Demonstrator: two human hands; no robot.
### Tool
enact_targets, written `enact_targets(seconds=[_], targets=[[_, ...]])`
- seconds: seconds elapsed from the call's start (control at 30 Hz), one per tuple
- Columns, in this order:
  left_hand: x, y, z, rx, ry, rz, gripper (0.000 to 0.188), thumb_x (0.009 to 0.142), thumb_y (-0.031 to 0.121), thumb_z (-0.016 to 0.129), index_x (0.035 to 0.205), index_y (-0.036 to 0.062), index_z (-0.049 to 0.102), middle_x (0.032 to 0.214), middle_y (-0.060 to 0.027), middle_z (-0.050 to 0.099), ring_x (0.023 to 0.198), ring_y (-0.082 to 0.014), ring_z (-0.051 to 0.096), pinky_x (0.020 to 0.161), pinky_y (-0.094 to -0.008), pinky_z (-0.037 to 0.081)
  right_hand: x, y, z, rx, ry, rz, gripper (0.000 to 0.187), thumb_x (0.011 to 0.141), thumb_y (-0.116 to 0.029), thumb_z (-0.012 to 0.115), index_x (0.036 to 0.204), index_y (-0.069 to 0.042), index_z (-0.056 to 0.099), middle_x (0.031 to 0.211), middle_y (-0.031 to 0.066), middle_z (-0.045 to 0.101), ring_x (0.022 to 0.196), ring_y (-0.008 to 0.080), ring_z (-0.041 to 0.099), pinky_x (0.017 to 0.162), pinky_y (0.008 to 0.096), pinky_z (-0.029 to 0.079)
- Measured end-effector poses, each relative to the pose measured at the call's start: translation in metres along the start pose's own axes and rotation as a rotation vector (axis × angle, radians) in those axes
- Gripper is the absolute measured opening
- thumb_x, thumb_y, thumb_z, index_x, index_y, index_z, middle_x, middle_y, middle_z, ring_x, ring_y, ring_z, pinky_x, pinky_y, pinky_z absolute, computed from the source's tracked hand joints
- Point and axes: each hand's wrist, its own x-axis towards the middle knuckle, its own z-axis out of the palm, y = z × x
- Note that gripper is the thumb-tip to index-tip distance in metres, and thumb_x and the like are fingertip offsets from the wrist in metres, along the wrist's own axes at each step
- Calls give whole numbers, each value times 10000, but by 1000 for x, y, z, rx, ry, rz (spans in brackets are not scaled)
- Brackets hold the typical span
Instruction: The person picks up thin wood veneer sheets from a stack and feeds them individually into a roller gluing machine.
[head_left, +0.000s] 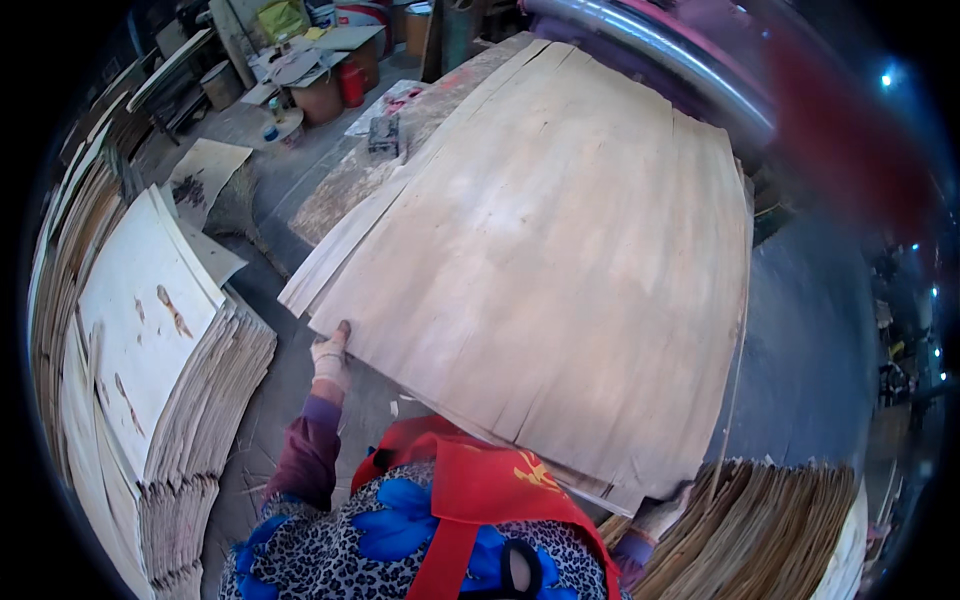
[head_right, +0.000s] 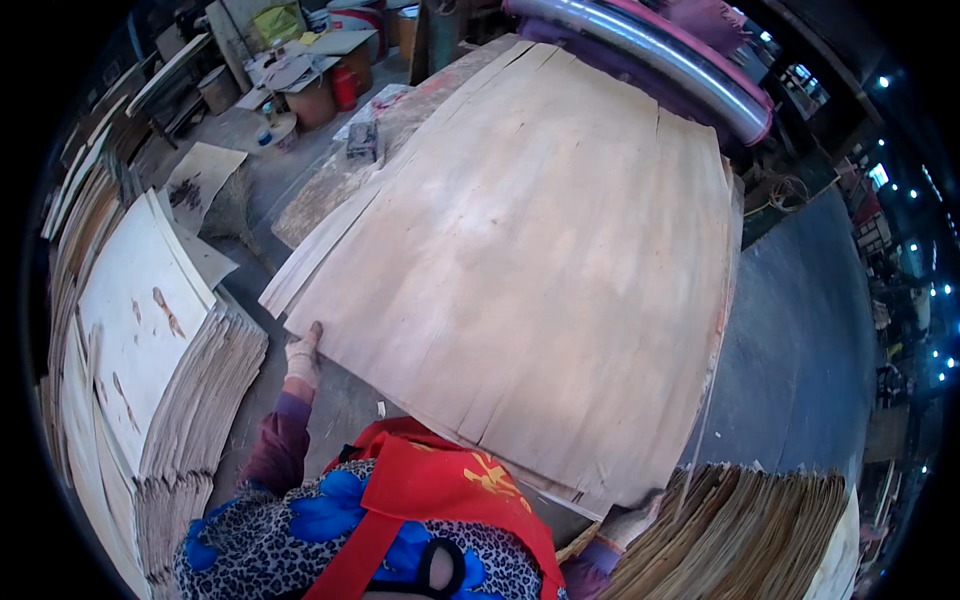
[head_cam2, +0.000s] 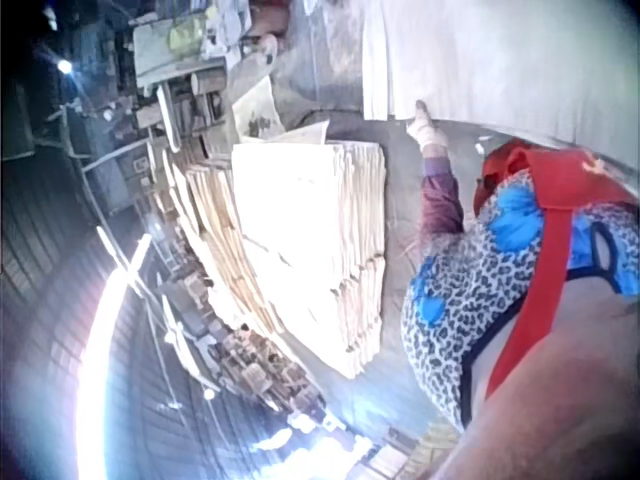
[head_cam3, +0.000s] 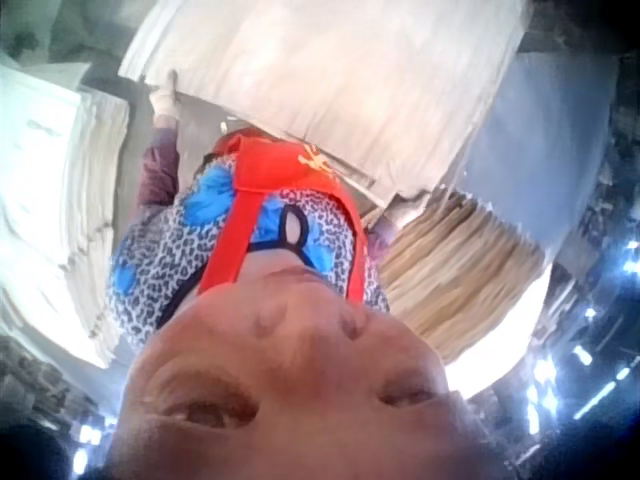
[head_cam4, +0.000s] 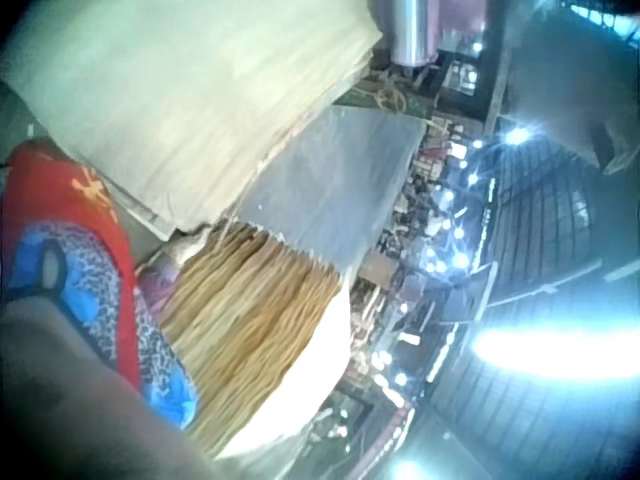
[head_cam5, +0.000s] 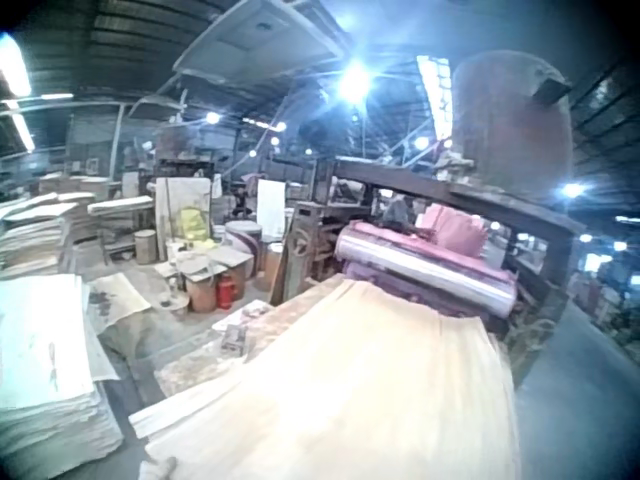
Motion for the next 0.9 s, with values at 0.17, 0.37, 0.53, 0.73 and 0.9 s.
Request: enact_targets(seconds=[0.17,0.37,0.53,0.73,0.9], targets=[[30,8,28,-78,115,2,408,672,114,720,1015,34,513,908,-78,579,730,-207,574,633,-320,484,40,52,-28,34,21,16,530,849,-392,444,1245,-44,387,1255,113,415,1154,279,380,959,427,316],[71,6,74,-256,-30,98,388,687,90,703,1021,37,511,936,-80,573,759,-221,574,660,-325,491,88,47,24,36,3,33,614,814,-420,511,1266,-37,349,1246,111,413,1124,273,406,944,430,334],[113,16,98,-189,-69,223,371,695,83,694,1017,6,527,930,-96,582,781,-224,575,694,-343,485,111,45,60,-212,30,-79,584,820,-385,530,1231,9,398,1220,115,438,1094,234,426,921,373,355],[136,32,172,-66,89,89,381,704,99,694,1028,-3,524,953,-109,577,791,-240,574,672,-375,487,162,61,67,-160,31,-149,594,823,-396,530,1242,-3,380,1201,109,449,1047,239,462,873,368,405],[174,25,199,-103,21,309,386,689,86,702,1017,-20,528,927,-114,583,772,-232,575,622,-378,489,197,54,110,-238,54,-106,567,820,-350,540,1249,-21,371,1199,105,446,1046,252,463,864,382,413]])
